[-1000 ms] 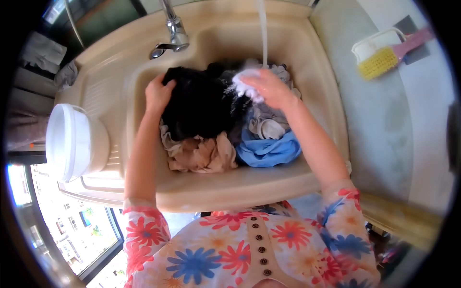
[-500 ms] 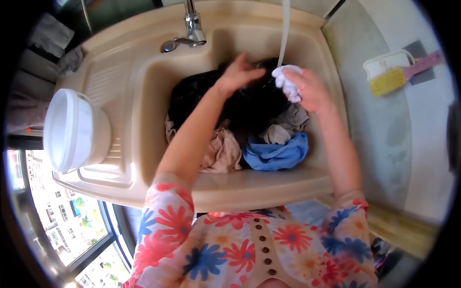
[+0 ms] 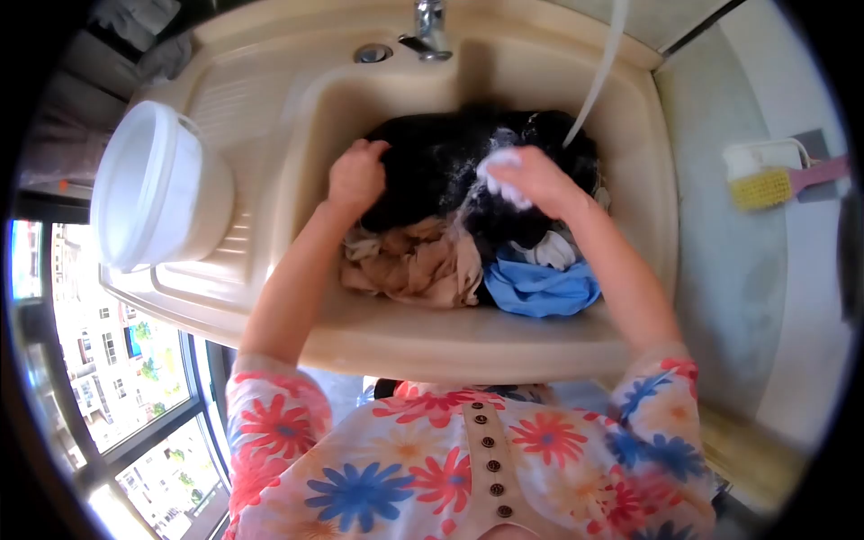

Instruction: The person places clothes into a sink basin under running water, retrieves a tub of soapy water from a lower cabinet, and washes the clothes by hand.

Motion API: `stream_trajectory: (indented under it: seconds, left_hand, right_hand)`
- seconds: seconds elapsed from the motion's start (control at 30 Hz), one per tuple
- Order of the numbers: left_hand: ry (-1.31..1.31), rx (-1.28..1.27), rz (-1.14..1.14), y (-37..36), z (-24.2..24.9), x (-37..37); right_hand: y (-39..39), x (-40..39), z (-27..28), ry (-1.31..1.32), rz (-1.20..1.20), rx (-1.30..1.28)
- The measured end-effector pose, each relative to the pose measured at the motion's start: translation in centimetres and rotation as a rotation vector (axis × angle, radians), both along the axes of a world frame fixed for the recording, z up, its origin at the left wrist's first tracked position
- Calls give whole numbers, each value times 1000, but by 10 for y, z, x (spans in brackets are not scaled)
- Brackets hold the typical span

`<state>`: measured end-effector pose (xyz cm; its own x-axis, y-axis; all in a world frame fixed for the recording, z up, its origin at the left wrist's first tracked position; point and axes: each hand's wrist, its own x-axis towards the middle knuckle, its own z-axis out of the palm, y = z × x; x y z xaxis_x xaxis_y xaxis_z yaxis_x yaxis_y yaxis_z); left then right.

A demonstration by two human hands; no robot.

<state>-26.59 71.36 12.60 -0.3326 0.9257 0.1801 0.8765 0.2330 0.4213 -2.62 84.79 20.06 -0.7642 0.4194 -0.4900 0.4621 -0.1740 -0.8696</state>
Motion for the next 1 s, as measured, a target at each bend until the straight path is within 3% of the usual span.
stream_trajectory:
  seconds: [0.03, 0.1, 0.17, 0.27, 0.37, 0.4, 0.47, 0.5, 0.53, 0.57, 0.63, 0.7, 0.73, 0.77, 0.83, 0.9, 0.93, 0.97, 1.0]
  left_hand:
    - [28, -46, -70, -12, 22, 22]
    - [-5, -548, -329, -32, 42, 64]
    - [-86, -766, -450, -52, 26, 98]
    - [-117, -803, -501, -42, -6, 101]
    - [-286, -516, -438, -36, -11, 99]
    - [-348, -494, -472, -27, 3, 98]
    - [-633, -431, -298, -11, 60, 95]
    - [-730, -359, -261, 3, 61, 89]
    - [-723, -273, -252, 13, 77, 81]
    - [-802, -124, -301, 30, 55, 70]
    - [-1252, -5, -244, 52, 56, 62]
    - [-1199, 67, -23, 59, 53, 54]
    - [-1054, 91, -8, 55, 53, 55]
    - [-1100, 9, -57, 44, 51, 61]
    - [-571, 77, -416, 27, 12, 64]
    - [-219, -99, -296, -3, 5, 85]
    - [-37, -175, -233, -10, 3, 91]
    - [-22, -127, -222, -6, -4, 90]
    - [-8, -80, -210, -2, -9, 90]
  right_hand:
    - [-7, 4, -6, -63, 86, -5]
    - [-22, 9, -8, -91, 80, -21]
    - [-25, 12, -12, 2, -12, -172]
    - [-43, 4, -11, -109, 82, -98]
    - [-37, 2, 1, 61, -34, -177]
    - [-30, 4, 9, 88, -81, -176]
    - [-15, 11, 23, 157, -185, -140]
    - [-9, 14, 32, 192, -223, -110]
    - [-4, 16, 41, 247, -238, -131]
    - [0, 15, 50, 305, -251, -147]
    - [2, 10, 60, 346, -253, -48]
    - [3, 4, 59, 261, -192, -54]
    - [5, 3, 51, 208, -164, -15]
    - [7, 1, 44, 157, -134, 23]
    - [6, -1, 43, 134, -164, 30]
    - [1, -2, 38, 116, -158, 35]
    - [-4, -7, 34, 55, -31, 121]
    - [-10, -11, 36, -41, 47, 185]
    - [-10, -16, 37, 71, 1, 152]
